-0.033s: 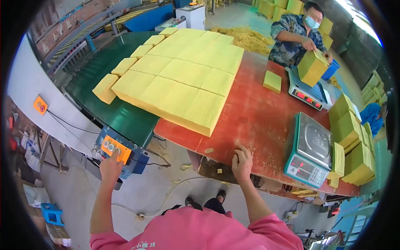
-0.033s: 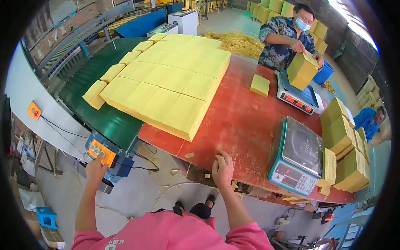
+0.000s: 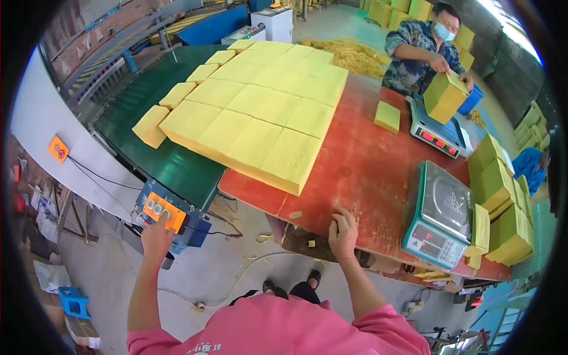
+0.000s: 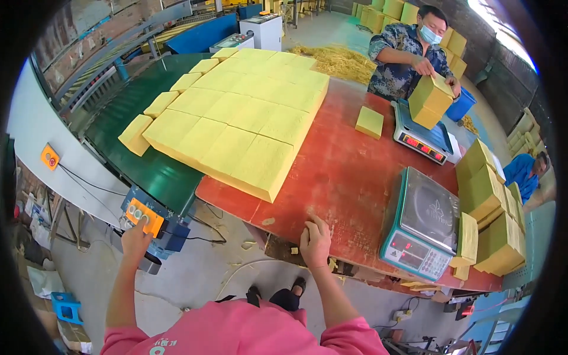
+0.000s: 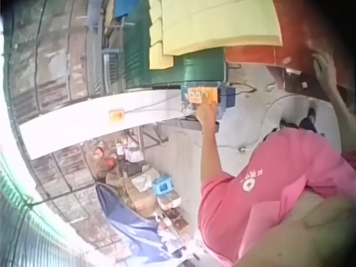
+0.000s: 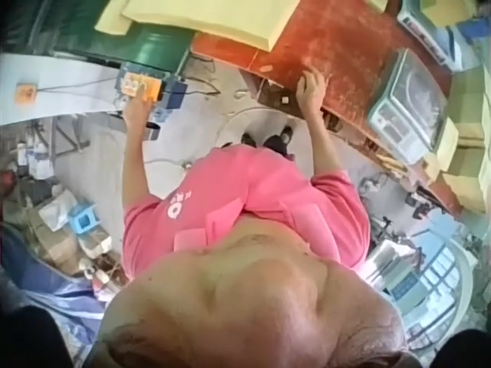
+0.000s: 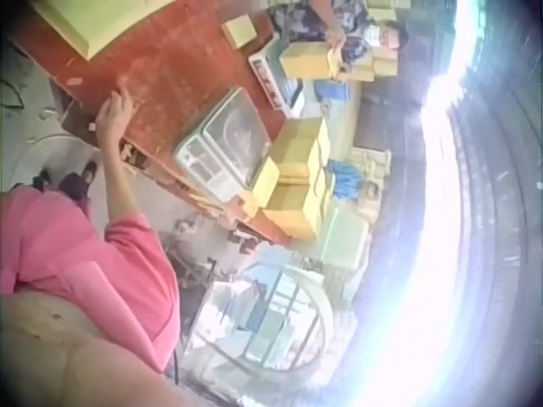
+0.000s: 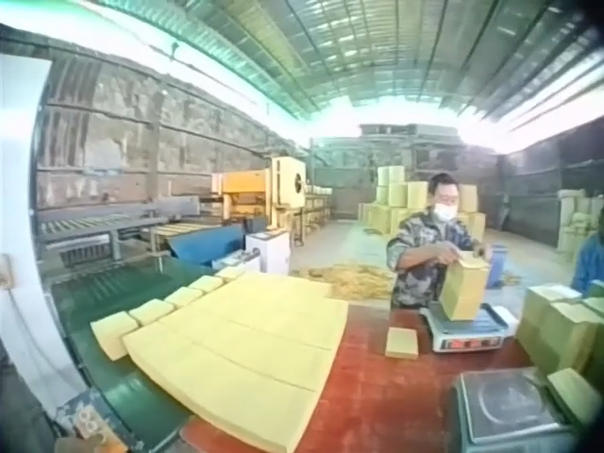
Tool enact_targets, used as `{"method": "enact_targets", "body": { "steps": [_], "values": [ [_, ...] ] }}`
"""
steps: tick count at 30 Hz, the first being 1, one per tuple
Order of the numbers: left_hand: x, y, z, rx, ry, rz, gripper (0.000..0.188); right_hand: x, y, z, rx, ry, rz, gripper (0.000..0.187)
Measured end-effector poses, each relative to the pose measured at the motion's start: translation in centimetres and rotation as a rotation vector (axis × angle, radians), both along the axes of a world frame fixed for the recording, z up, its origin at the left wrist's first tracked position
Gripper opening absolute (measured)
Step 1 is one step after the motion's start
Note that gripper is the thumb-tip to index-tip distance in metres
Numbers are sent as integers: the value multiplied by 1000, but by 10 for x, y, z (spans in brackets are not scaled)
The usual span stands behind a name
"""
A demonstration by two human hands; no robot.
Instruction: The recorder sorts through stacks of yellow paper, placing them on an electronic scale to reach a target weight, and then stacks the verified bundles.
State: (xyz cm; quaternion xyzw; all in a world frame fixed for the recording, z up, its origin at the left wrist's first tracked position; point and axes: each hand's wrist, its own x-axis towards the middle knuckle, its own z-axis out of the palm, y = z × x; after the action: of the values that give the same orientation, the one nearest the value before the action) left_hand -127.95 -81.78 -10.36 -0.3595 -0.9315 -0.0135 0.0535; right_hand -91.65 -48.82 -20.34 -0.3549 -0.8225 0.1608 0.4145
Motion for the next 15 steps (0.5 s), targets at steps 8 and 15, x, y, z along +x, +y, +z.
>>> {"method": "enact_targets", "body": {
  "steps": [8,15],
  "values": [
    [8,12,8,-50,-62,158,59,14,8,5,-166,132,137,17],
    [10,20,10,-20,-166,282,60,26,19,16,-483,287,298,15]
  ]
}}
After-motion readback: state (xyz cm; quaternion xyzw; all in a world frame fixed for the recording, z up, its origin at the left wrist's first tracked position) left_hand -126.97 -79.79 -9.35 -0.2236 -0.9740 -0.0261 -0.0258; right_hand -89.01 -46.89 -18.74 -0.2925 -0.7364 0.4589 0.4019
